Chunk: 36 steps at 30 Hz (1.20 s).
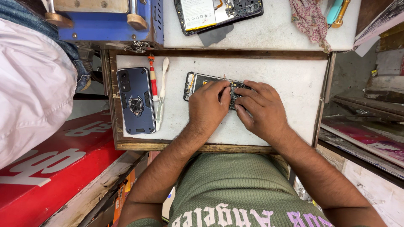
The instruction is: The person works at a repair bench on a disassembled smartphone. They hold the phone's motherboard, detach and reposition small components, then seat the board into the phone frame and press the flex cables and connectors into place with their fingers.
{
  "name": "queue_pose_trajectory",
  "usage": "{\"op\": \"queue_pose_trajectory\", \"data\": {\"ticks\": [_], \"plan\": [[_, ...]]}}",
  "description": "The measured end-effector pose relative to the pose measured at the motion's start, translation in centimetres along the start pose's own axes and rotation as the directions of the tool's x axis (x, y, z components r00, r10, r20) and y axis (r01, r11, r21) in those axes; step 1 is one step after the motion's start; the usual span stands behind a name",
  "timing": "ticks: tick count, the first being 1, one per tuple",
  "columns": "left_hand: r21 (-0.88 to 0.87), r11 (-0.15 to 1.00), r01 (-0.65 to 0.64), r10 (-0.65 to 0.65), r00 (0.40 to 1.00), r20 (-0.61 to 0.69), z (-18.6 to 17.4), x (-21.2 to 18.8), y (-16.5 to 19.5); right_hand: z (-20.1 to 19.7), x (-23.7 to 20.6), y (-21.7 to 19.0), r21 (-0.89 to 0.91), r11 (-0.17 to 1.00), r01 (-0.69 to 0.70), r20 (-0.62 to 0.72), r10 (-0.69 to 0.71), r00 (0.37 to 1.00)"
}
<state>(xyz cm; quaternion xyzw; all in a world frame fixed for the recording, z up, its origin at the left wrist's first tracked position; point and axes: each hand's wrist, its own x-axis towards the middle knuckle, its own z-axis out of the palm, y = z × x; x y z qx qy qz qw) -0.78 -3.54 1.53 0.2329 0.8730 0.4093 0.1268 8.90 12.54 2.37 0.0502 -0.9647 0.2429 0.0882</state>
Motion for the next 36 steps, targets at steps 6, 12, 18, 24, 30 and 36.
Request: {"op": "queue_pose_trajectory", "data": {"ticks": [6,12,18,24,30,36], "plan": [[-0.156,0.981,-0.116,0.097,0.987,-0.127,-0.9,-1.3,0.0,0.5,-0.5,0.7,0.133,0.991,-0.024,-0.080,0.035,0.996],[0.051,0.984,-0.169,0.160,0.977,0.142,-4.1,-4.4,-1.3,1.2,-1.3,2.4,0.418,0.890,-0.184,-0.146,0.266,0.953],[0.151,0.974,-0.167,0.160,0.985,0.057,-3.8,-4.8,-0.6,1.2,-1.4,2.9,0.524,0.820,-0.231,-0.052,0.302,0.952],[-0.014,0.946,-0.324,0.323,0.945,-0.044,-1.2,-2.8,1.3,0.6,-1.2,2.9,0.549,0.803,-0.234,0.003,0.278,0.961],[-0.029,0.922,-0.385,0.385,0.923,-0.023,-0.4,-1.7,0.6,0.3,-0.9,2.6,0.474,0.845,-0.246,0.014,0.272,0.962],[-0.032,0.964,-0.263,0.265,0.963,0.047,-0.9,-1.9,-0.2,0.6,-0.5,1.6,0.367,0.909,-0.197,-0.077,0.240,0.968]]}}
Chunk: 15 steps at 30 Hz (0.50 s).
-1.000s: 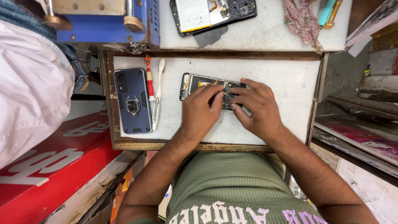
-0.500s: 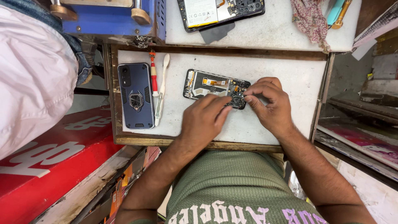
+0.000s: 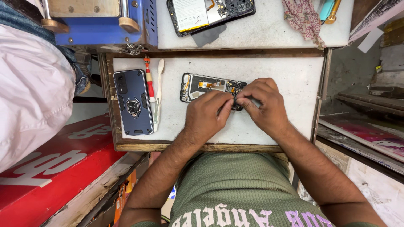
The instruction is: The person works at a repair bench on a disassembled smartphone. They hold the phone's motherboard, detach and reposition small components, then seat the board into the phone frame and press the flex cables and connectors into place with their fingers.
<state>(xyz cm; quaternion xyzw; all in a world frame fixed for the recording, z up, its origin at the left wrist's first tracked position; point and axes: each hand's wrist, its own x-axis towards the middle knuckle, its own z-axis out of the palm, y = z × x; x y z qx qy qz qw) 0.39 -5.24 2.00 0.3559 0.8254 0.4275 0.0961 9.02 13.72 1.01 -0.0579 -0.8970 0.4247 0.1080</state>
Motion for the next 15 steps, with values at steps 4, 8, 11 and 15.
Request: {"op": "queue_pose_trajectory", "data": {"ticks": [4,8,11,15], "plan": [[0.053,0.988,0.145,-0.143,0.989,-0.048,0.2,0.9,-0.3,0.4,-0.1,-0.5,-0.111,0.994,0.018,-0.077,-0.027,0.997],[0.117,0.961,0.249,-0.246,0.968,-0.037,0.6,2.0,0.0,0.7,0.2,-0.8,-0.194,0.976,0.098,-0.031,-0.106,0.994],[0.141,0.942,0.304,-0.306,0.952,-0.009,0.6,2.7,0.3,0.7,0.2,-1.1,-0.230,0.964,0.133,-0.015,-0.140,0.990],[0.162,0.922,0.352,-0.360,0.933,0.023,0.5,3.1,0.5,0.8,0.2,-1.2,-0.243,0.959,0.145,-0.015,-0.153,0.988]]}}
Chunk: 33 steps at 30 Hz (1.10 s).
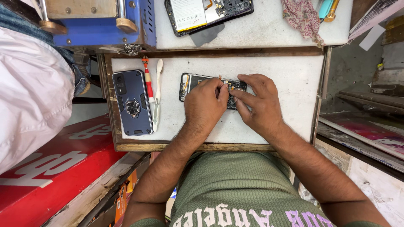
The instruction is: The person works at a repair bench on a disassembled smartphone. They hold the phone's motherboard, detach and reposition small components, then seat the board into the phone frame and press the flex cables and connectors into place with their fingers.
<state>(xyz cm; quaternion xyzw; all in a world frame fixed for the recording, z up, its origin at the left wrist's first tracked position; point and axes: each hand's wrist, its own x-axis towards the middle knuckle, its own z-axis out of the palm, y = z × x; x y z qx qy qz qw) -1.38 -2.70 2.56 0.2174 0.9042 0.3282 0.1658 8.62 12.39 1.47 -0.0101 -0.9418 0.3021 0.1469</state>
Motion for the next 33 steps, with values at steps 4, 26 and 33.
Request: {"op": "queue_pose_trajectory", "data": {"ticks": [4,26,33], "plan": [[0.032,0.999,-0.032,0.031,0.999,0.006,-0.2,-0.4,-0.4,0.0,-0.1,-0.1,-0.010,1.000,0.002,0.006,-0.002,1.000],[0.163,0.959,-0.233,0.252,0.962,-0.102,0.9,-0.9,-1.4,0.3,-0.2,0.1,-0.040,0.999,-0.026,0.032,0.027,0.999],[0.151,0.941,-0.304,0.328,0.927,-0.180,1.4,-1.2,-1.6,0.2,-0.1,-0.1,-0.034,0.999,-0.032,0.040,0.034,0.999]]}}
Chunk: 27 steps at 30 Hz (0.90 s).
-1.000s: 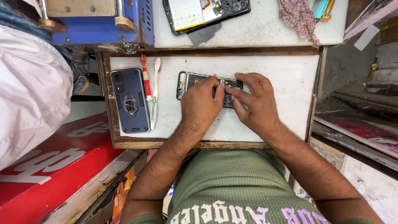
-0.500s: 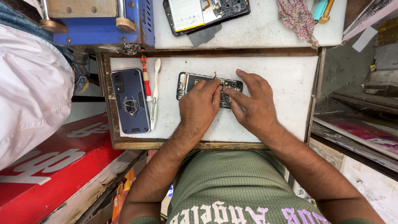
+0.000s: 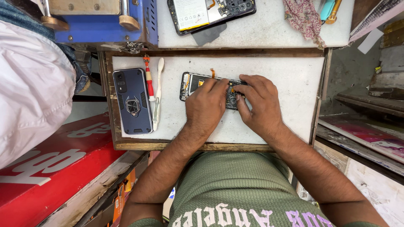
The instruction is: The person works at a repair bench on a disassembled smartphone. They hold the phone's motherboard, detach and reposition small components, then seat the board into the phone frame and press the flex cables and connectors into place with their fingers.
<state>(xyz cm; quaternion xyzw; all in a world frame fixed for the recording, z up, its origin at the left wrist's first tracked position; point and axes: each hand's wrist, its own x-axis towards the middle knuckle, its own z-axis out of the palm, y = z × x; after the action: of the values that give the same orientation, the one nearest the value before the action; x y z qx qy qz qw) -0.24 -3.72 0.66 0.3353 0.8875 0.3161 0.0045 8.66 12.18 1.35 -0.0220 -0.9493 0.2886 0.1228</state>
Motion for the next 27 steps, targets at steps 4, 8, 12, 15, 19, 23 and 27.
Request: {"op": "queue_pose_trajectory", "data": {"ticks": [4,8,12,15,19,23,27], "plan": [[0.010,1.000,0.011,-0.010,0.999,-0.051,-0.3,-0.3,0.0,-0.1,0.0,-0.1,-0.006,1.000,0.003,-0.006,-0.003,1.000],[-0.017,0.997,0.080,-0.080,0.997,-0.008,-0.4,-0.1,0.3,-0.2,0.1,-0.2,0.022,1.000,0.000,-0.008,0.001,1.000],[-0.046,0.995,0.089,-0.091,0.995,-0.028,-0.5,0.4,0.6,-0.1,0.3,-0.1,0.050,0.999,-0.009,-0.025,0.010,1.000],[-0.053,0.993,0.102,-0.103,0.995,-0.019,-0.6,0.4,0.5,-0.3,0.3,0.0,0.085,0.996,-0.020,-0.041,0.024,0.999],[-0.052,0.995,0.081,-0.081,0.997,0.015,-0.6,0.3,0.0,-0.4,0.2,-0.3,0.096,0.995,-0.037,-0.017,0.039,0.999],[-0.034,0.997,0.068,-0.065,0.996,0.061,-0.4,0.2,-0.3,-0.4,0.3,-0.3,0.086,0.995,-0.045,0.026,0.043,0.999],[-0.024,0.996,0.081,-0.079,0.995,0.061,-0.2,0.1,-0.4,-0.5,0.2,-0.3,0.070,0.997,-0.040,0.047,0.036,0.998]]}}
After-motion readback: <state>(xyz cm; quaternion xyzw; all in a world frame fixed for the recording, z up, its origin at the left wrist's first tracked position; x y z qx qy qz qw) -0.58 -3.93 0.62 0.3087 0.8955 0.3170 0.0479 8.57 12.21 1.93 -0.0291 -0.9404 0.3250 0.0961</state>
